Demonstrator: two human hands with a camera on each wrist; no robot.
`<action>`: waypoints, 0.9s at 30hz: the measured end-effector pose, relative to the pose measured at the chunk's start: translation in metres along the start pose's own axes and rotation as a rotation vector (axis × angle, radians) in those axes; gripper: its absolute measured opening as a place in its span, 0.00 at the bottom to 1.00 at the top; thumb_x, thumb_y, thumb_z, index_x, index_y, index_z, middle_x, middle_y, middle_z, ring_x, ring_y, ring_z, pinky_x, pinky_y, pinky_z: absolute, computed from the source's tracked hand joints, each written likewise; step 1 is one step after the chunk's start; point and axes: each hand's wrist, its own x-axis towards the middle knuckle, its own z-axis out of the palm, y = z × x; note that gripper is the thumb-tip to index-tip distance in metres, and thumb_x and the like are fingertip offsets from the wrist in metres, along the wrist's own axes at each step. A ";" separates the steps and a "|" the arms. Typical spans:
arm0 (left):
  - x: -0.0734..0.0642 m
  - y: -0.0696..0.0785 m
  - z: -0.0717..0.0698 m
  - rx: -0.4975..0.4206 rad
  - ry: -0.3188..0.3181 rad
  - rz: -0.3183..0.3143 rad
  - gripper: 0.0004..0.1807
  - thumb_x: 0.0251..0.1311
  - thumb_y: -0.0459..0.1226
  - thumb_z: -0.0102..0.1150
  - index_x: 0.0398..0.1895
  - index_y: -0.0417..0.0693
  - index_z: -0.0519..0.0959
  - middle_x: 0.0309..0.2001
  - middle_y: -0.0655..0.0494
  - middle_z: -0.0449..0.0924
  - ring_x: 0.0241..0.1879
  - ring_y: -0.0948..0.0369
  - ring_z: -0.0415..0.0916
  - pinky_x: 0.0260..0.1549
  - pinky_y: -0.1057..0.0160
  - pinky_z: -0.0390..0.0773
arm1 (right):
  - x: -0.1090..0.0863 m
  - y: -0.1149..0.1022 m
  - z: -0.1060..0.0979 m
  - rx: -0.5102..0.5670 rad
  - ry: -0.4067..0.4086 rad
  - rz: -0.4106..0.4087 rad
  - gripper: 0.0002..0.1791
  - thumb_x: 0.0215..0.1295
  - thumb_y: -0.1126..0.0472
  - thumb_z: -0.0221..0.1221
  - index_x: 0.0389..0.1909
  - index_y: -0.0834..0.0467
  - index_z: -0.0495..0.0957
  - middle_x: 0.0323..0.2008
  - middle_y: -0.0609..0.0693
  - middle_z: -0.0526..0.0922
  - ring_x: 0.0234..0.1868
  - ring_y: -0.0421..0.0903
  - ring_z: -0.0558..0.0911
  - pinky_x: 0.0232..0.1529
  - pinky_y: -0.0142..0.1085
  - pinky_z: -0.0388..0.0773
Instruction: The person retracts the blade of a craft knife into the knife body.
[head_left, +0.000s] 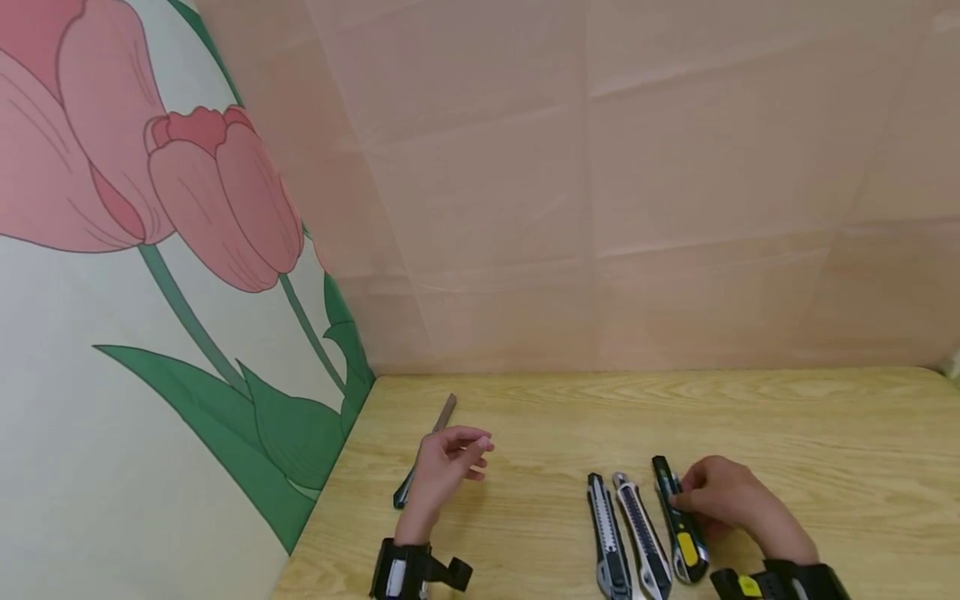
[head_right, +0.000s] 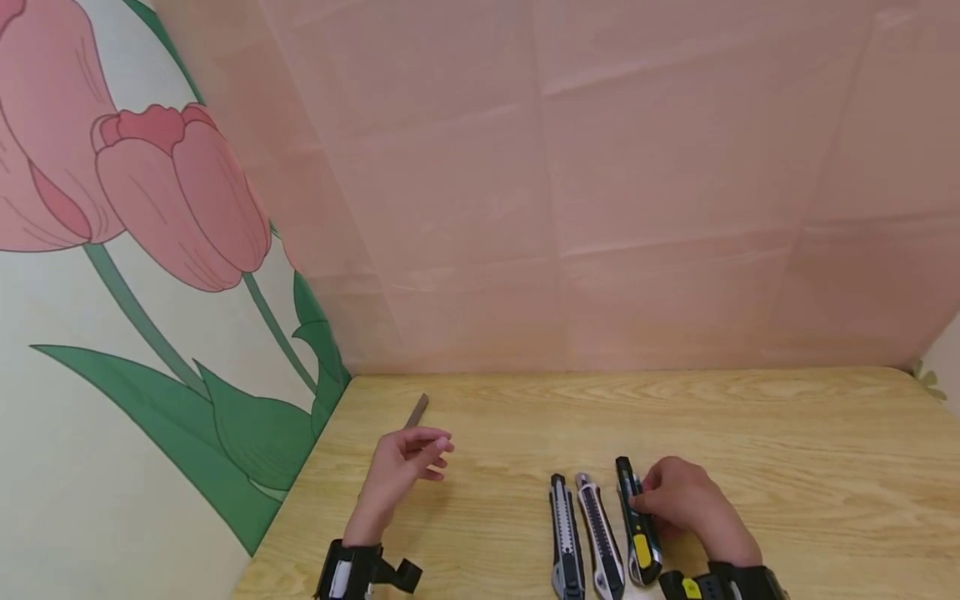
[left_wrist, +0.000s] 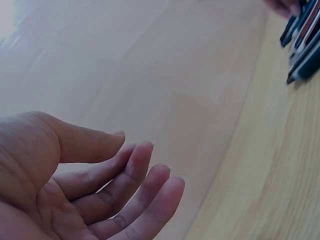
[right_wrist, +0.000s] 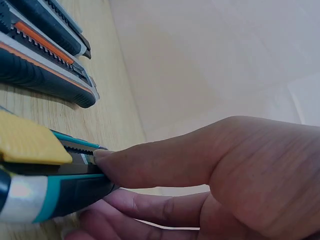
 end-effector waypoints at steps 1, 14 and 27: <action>0.001 -0.001 -0.003 0.011 0.017 0.004 0.13 0.59 0.44 0.62 0.41 0.48 0.83 0.37 0.48 0.84 0.34 0.45 0.81 0.28 0.55 0.84 | 0.001 0.001 0.000 -0.002 0.001 0.001 0.28 0.45 0.46 0.70 0.37 0.66 0.77 0.28 0.53 0.79 0.26 0.46 0.80 0.27 0.40 0.82; 0.002 -0.014 -0.036 0.156 0.240 0.049 0.10 0.58 0.40 0.63 0.38 0.43 0.84 0.34 0.46 0.85 0.31 0.47 0.81 0.28 0.55 0.84 | 0.012 0.012 0.001 -0.006 -0.003 0.019 0.28 0.46 0.47 0.70 0.37 0.66 0.76 0.29 0.53 0.78 0.27 0.46 0.79 0.27 0.39 0.81; -0.004 -0.038 -0.070 0.531 0.369 -0.075 0.17 0.55 0.44 0.64 0.42 0.42 0.83 0.38 0.46 0.84 0.35 0.53 0.81 0.36 0.53 0.79 | 0.004 0.008 0.001 -0.026 0.014 0.015 0.27 0.45 0.47 0.70 0.36 0.65 0.76 0.29 0.53 0.78 0.26 0.46 0.79 0.27 0.39 0.81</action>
